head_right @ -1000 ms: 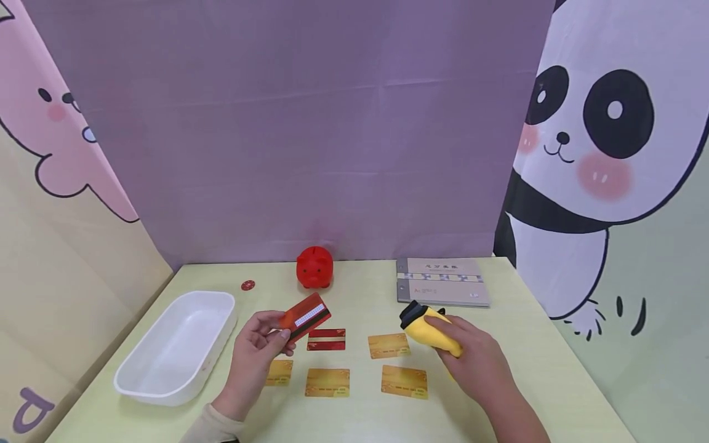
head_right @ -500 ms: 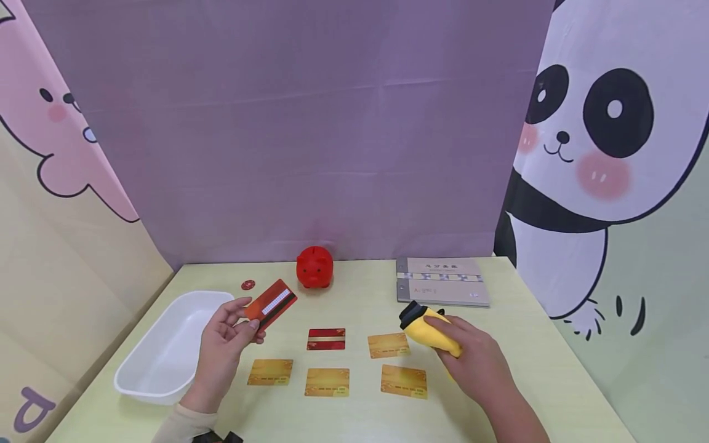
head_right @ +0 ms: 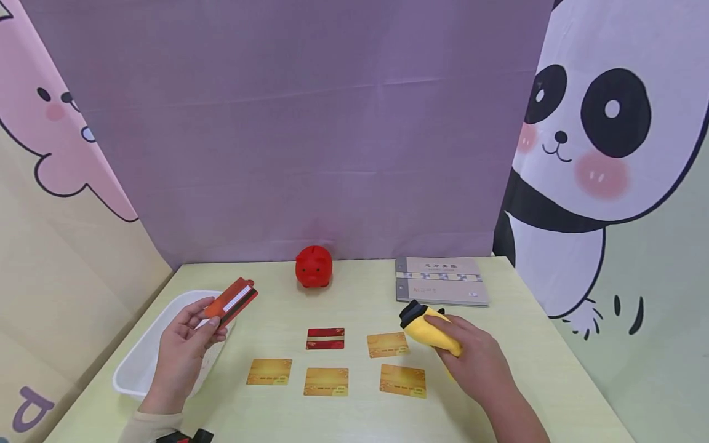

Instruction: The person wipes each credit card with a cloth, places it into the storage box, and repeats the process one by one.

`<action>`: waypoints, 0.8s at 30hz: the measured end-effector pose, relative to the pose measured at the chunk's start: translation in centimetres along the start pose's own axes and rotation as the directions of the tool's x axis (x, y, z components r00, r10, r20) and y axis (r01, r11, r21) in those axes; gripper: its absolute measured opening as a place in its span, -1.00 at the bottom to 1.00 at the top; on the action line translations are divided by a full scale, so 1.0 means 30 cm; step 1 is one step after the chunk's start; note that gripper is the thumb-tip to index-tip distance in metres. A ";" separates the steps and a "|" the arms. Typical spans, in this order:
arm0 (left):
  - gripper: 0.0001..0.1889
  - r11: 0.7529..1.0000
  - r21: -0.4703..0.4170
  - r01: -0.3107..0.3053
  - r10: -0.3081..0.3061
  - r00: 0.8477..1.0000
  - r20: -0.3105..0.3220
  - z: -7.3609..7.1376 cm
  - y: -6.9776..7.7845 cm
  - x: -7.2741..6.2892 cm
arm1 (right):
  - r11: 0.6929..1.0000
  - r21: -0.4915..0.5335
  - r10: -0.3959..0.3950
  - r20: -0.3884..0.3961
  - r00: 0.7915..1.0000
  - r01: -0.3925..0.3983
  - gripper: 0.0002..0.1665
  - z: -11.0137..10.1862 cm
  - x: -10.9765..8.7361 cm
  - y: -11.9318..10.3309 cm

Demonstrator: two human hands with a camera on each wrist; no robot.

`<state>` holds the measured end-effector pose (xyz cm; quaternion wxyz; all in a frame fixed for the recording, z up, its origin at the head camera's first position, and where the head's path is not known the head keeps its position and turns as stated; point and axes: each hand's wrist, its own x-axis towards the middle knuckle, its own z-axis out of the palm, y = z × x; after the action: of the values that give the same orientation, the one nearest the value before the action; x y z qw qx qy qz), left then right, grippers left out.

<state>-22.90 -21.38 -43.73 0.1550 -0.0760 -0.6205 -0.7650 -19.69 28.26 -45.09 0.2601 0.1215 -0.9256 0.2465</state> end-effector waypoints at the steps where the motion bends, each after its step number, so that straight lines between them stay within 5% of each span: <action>1: -0.50 1.000 -0.003 -0.002 0.002 1.000 -0.013 -0.014 0.004 0.002 | 1.000 0.001 0.001 0.001 1.000 -0.001 -0.24 0.000 0.000 -0.001; 17: -0.58 0.999 0.000 0.042 -0.042 0.987 -0.152 -0.203 0.021 0.015 | 1.000 0.002 -0.014 -0.003 1.000 0.014 -0.24 0.008 0.000 0.009; 24: -0.59 0.987 0.093 0.133 -0.116 0.979 -0.165 -0.255 0.013 0.015 | 1.000 0.003 -0.023 -0.008 1.000 0.023 -0.23 0.009 0.000 0.010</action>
<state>-22.60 -28.95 -44.91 0.1595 0.0326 -0.6486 -0.7435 -19.91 28.37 -45.40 0.2664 0.1318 -0.9228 0.2452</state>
